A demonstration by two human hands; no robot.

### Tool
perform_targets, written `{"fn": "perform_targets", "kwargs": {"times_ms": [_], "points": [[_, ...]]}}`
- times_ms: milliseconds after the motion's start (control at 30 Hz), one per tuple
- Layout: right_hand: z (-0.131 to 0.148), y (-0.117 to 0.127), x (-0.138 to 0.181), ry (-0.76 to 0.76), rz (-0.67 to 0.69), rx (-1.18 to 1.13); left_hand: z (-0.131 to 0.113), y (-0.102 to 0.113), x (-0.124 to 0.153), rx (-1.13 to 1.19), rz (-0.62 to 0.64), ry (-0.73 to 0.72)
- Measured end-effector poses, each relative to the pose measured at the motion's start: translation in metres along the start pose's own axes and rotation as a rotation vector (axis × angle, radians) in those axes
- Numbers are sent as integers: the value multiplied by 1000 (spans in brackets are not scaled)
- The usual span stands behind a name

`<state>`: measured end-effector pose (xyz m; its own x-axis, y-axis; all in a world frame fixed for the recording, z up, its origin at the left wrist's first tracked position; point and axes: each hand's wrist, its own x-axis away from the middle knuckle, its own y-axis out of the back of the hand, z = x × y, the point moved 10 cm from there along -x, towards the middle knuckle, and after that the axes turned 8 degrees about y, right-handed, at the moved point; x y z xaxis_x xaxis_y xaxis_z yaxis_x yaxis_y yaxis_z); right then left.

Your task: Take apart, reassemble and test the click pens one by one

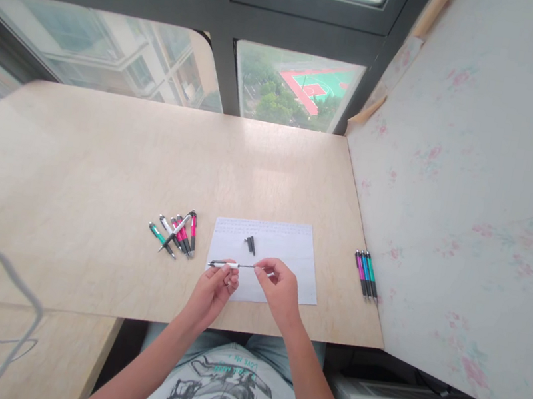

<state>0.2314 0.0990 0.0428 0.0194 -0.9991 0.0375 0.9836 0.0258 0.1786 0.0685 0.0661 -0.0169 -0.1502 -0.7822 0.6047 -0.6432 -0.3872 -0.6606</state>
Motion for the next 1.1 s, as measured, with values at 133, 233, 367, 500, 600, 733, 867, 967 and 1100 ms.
{"fn": "perform_targets", "kwargs": {"times_ms": [133,233,367,500,600,733,867,967,1100], "points": [[-2,-9,0,26,31,-25,0,2,-1,9,13,-5],[-10,-14,-4,56,72,28,-2,4,-1,15,16,-10],[-18,-12,-16,114,45,405,-4,6,0,31,11,-13],[-11,-25,-29,189,35,839,-6,7,1,33,6,-21],[-11,-38,-35,168,80,1002,-8,10,2,31,2,-26],[-15,-42,-38,108,113,1081,-11,14,2,32,-8,-36],[-14,-21,-39,83,47,991,-13,15,1,25,-8,-37],[-14,3,-34,63,3,776,-12,15,1,25,-13,-31],[-17,33,-20,19,-27,374,-12,15,-1,34,-17,-28]]}}
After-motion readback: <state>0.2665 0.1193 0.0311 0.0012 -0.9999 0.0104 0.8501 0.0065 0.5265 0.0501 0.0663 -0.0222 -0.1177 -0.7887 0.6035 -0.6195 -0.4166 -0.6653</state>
